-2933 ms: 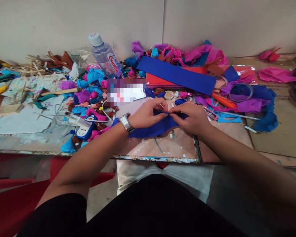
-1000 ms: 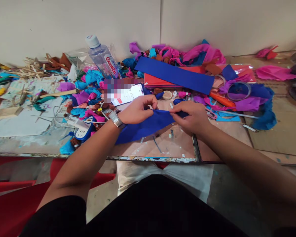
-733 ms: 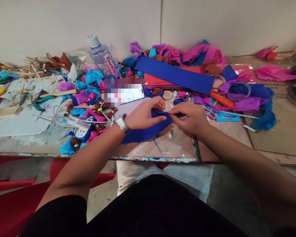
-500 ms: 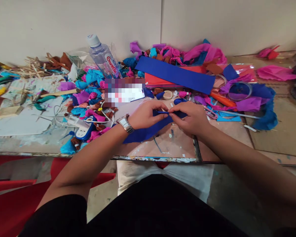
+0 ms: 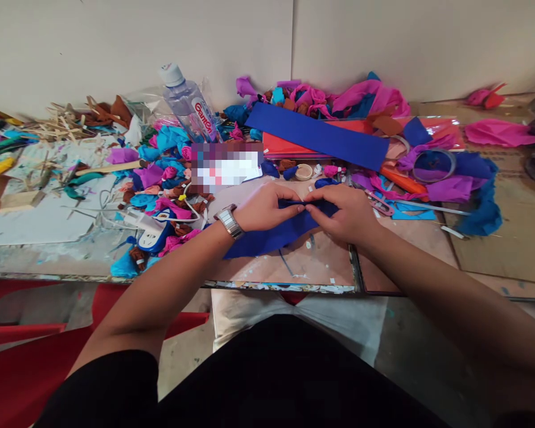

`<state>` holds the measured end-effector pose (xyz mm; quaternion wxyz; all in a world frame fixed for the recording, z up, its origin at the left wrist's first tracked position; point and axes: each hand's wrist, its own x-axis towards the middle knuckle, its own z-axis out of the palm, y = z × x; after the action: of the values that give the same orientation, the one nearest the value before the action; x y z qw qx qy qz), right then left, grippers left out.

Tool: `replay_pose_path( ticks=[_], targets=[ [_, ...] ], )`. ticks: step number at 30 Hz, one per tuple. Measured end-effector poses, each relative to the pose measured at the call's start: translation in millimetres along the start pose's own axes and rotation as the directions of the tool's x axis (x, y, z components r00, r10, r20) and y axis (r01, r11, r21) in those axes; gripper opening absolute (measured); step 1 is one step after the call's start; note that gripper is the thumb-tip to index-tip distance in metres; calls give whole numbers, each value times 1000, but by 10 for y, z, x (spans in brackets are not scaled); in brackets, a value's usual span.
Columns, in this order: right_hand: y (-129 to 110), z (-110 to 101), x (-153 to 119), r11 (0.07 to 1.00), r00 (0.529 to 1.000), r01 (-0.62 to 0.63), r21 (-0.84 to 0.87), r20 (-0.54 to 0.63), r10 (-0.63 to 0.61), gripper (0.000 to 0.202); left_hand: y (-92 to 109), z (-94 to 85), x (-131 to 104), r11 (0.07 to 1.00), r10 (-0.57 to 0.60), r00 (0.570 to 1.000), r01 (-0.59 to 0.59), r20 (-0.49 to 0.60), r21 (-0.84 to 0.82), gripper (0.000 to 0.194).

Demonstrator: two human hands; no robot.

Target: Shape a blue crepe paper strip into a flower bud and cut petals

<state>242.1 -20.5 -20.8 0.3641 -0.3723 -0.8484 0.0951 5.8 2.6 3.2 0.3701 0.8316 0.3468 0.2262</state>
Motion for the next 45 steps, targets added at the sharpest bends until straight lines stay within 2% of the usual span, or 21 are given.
replay_pose_path(
  ticks=[13, 19, 24, 29, 38, 45],
  targets=[
    [-3, 12, 10, 999, 999, 33, -1, 1, -33, 12, -38, 22, 18, 986, -81, 997, 82, 16, -147, 30],
    [-2, 12, 13, 998, 999, 52, 18, -13, -52, 12, -18, -11, 16, 980, -84, 996, 90, 40, -177, 30],
    [-2, 15, 6, 999, 999, 45, 30, -18, -44, 12, 39, -48, 3, 976, -77, 995, 89, 71, -200, 37],
    [-1, 19, 2, 999, 999, 30, 30, -19, -30, 13, 13, -16, 18, 957, -123, 992, 128, 35, -260, 43],
    [-22, 6, -2, 1000, 999, -13, 0, 29, 13, 15, 5, -2, 27, 953, -165, 986, 166, 29, -255, 38],
    [-6, 5, -3, 999, 999, 0, -47, 43, 2, 16, 14, 0, 20, 958, -159, 987, 162, 34, -238, 39]
  ],
)
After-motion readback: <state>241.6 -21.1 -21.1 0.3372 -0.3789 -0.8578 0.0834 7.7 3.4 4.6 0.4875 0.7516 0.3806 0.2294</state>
